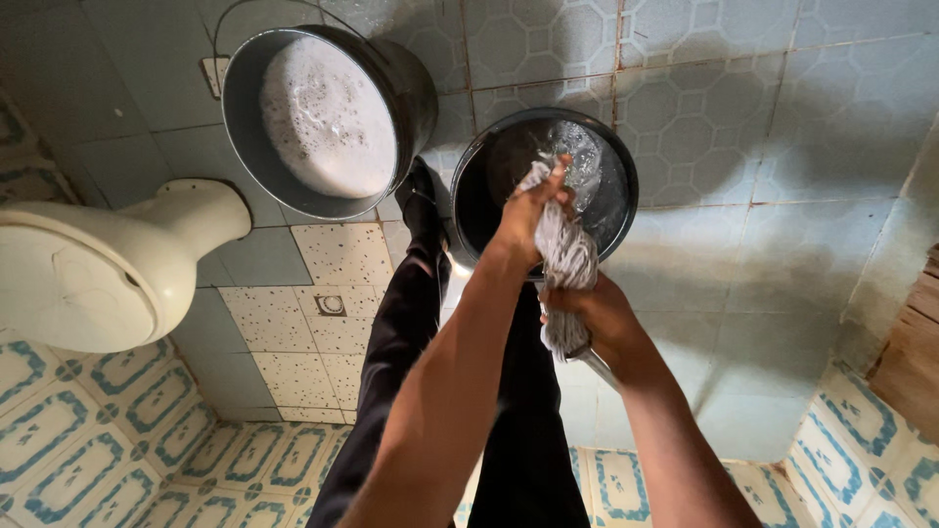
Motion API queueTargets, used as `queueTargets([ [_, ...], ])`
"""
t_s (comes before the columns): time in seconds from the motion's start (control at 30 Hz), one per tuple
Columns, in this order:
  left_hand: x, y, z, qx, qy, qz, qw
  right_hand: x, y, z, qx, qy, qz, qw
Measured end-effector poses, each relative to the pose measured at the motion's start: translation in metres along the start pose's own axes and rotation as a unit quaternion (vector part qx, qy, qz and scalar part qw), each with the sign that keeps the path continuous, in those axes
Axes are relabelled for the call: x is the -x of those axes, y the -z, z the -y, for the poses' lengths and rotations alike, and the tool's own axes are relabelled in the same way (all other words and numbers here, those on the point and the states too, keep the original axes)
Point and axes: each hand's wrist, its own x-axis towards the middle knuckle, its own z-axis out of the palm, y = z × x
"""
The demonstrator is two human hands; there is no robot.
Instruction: The person prepares a cleaning solution in a bucket, rinses and wrings out a mop by hand, and then mops the tiled floor of a bathroom.
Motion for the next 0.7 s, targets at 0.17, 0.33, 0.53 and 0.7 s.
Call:
queueTargets([
  [0.17, -0.071, 0.020, 0.004, -0.233, 0.061, -0.074, 0.968, -0.032, 0.000, -0.018, 0.036, 0.080, -0.064, 0.994],
  [0.33, -0.149, 0.029, 0.009, -0.585, 0.075, -0.135, 0.796, -0.061, -0.014, -0.018, 0.180, 0.171, -0.206, 0.947],
  [0.53, -0.147, 0.012, 0.013, -0.766, -0.009, -0.161, 0.622, -0.073, -0.027, -0.021, 0.151, 0.164, -0.235, 0.946],
  [0.7, -0.077, -0.055, -0.006, -0.925, 0.026, -0.008, 0.378, -0.096, -0.018, -0.041, 0.184, 0.140, -0.262, 0.937],
])
